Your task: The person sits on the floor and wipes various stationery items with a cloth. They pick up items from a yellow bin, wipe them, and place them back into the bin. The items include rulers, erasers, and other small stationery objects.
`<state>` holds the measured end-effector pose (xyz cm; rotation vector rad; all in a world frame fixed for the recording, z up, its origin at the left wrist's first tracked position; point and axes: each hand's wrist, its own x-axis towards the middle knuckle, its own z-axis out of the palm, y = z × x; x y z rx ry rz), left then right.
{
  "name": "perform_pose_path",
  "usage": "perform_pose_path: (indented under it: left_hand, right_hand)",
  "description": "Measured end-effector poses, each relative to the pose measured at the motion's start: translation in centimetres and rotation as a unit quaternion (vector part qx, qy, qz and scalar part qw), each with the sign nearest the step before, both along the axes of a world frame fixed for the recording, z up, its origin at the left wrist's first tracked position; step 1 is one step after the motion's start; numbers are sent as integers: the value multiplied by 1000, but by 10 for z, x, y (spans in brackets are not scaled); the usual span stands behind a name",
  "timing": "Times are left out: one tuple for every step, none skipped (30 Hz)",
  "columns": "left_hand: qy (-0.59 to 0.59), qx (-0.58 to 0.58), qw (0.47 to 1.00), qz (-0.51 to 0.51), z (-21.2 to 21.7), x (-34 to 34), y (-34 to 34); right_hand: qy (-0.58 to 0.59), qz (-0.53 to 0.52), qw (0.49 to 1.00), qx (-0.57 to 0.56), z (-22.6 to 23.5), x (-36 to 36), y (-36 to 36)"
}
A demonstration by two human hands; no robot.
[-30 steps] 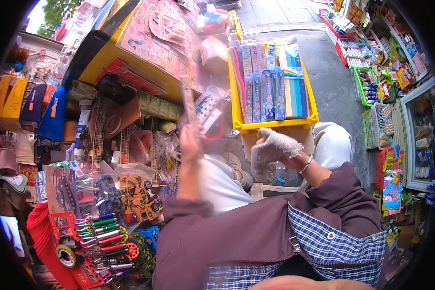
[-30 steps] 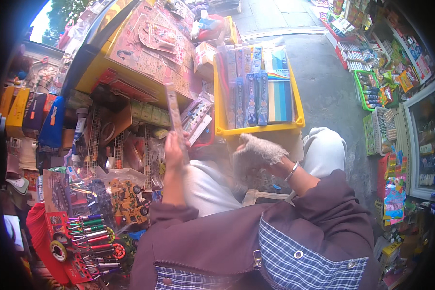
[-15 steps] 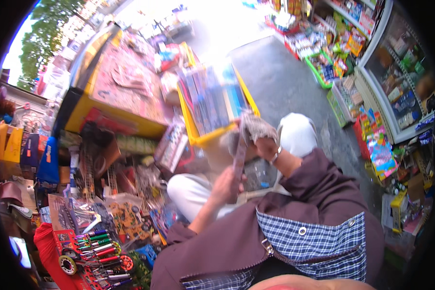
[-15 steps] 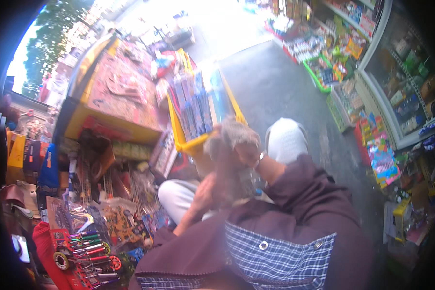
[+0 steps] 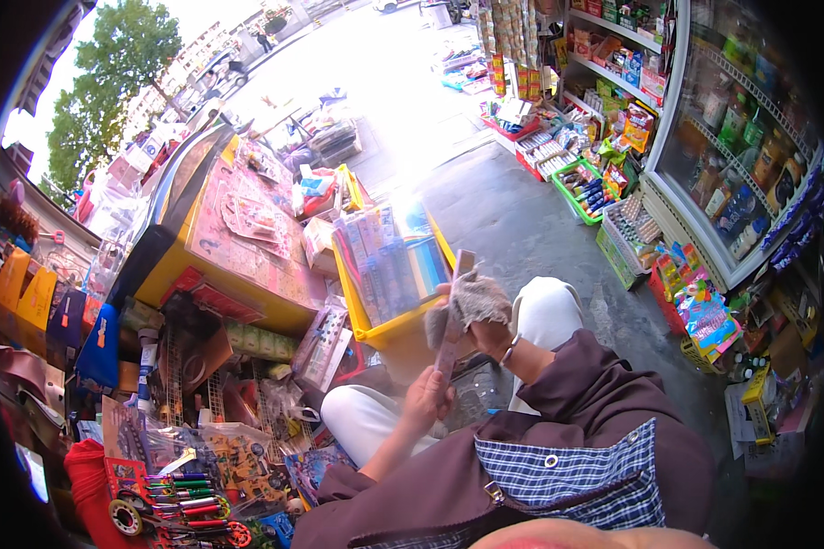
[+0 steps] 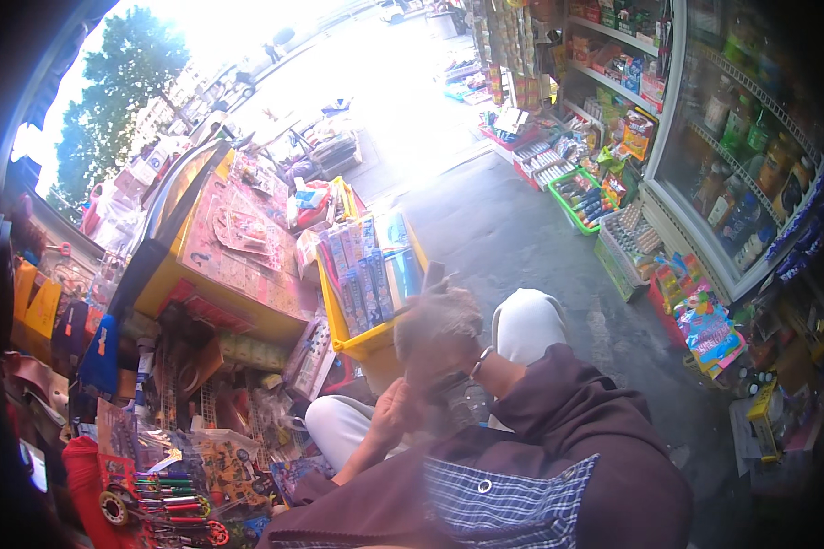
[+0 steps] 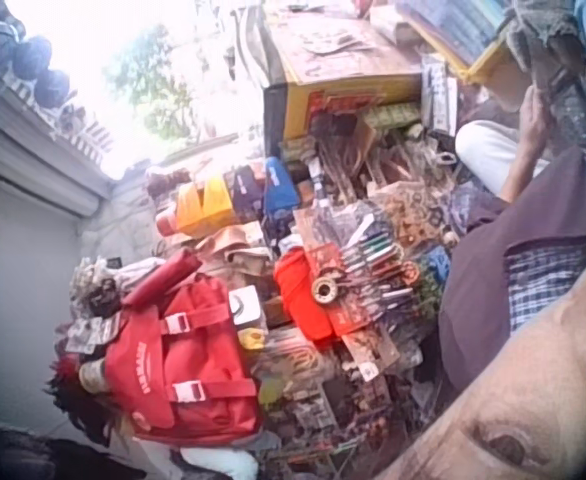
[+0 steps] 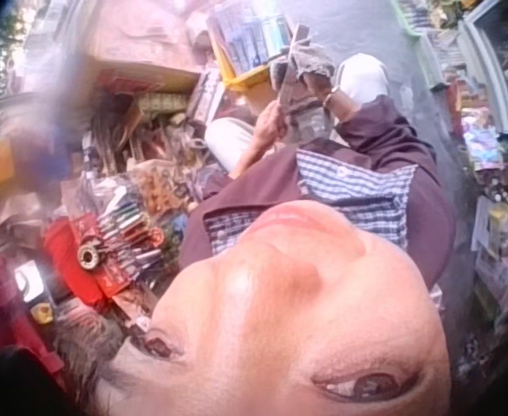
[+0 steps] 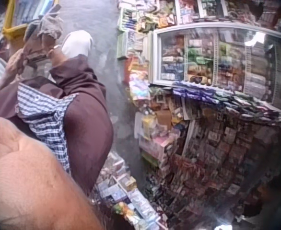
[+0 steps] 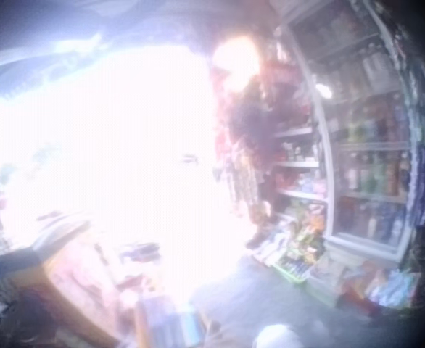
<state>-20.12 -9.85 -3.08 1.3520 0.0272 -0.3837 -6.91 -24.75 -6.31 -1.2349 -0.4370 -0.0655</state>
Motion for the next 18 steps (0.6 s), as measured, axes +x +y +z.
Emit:
perform_pose_path:
  left_hand:
    - [-2, 10, 1000, 16, 0, 3, 0]
    - [-4, 19, 999, 34, 0, 6, -1]
    - [-6, 28, 998, 52, 1, 9, -1]
    - [-13, 39, 997, 66, 1, 13, 0]
    - [-17, 33, 997, 63, 2, 15, 0]
    - [-21, 29, 998, 61, 3, 16, 1]
    - [-22, 27, 998, 61, 2, 18, 0]
    - [-26, 33, 998, 53, 2, 18, 2]
    - [-32, 38, 997, 52, 1, 18, 3]
    - [-36, 44, 997, 50, 0, 16, 5]
    - [-41, 41, 997, 43, -1, 15, 6]
    - [-48, 69, 996, 34, -2, 13, 9]
    - [-55, 89, 994, 22, -4, 10, 12]
    - [-62, 109, 992, 10, -5, 7, 14]
    - [-87, 151, 985, 14, -6, 5, 15]
    - [-111, 193, 975, 16, -8, 2, 15]
    - [-119, 234, 965, 11, -8, 0, 16]
    - [-91, 239, 967, 18, -8, -1, 17]
  right_hand:
    - [-58, 9, 997, -48, 0, -5, 3]
    - [-91, 11, 993, -70, 0, -10, 5]
    - [-96, 25, 993, -69, -1, -15, 9]
    - [-98, 38, 991, -79, -2, -18, 11]
    - [-100, 51, 990, -89, -3, -21, 13]
    - [-99, 60, 987, -111, -2, -21, 15]
    - [-90, 64, 987, -116, -3, -20, 12]
    - [-38, 95, 992, -80, -2, -16, 8]
    - [73, 136, 988, 19, -2, -11, 5]
    - [233, 158, 945, 166, -1, -5, -1]
    - [306, 158, 899, 271, 1, 4, -8]
    - [305, 170, 863, 365, 4, 12, -14]
    - [293, 165, 845, 417, 6, 19, -23]
    - [289, 146, 869, 373, 7, 22, -28]
    - [270, 125, 893, 337, 8, 24, -32]
    - [247, 120, 907, 318, 8, 25, -33]
    - [303, 149, 892, 301, 8, 25, -35]
    - [282, 153, 899, 297, 8, 25, -34]
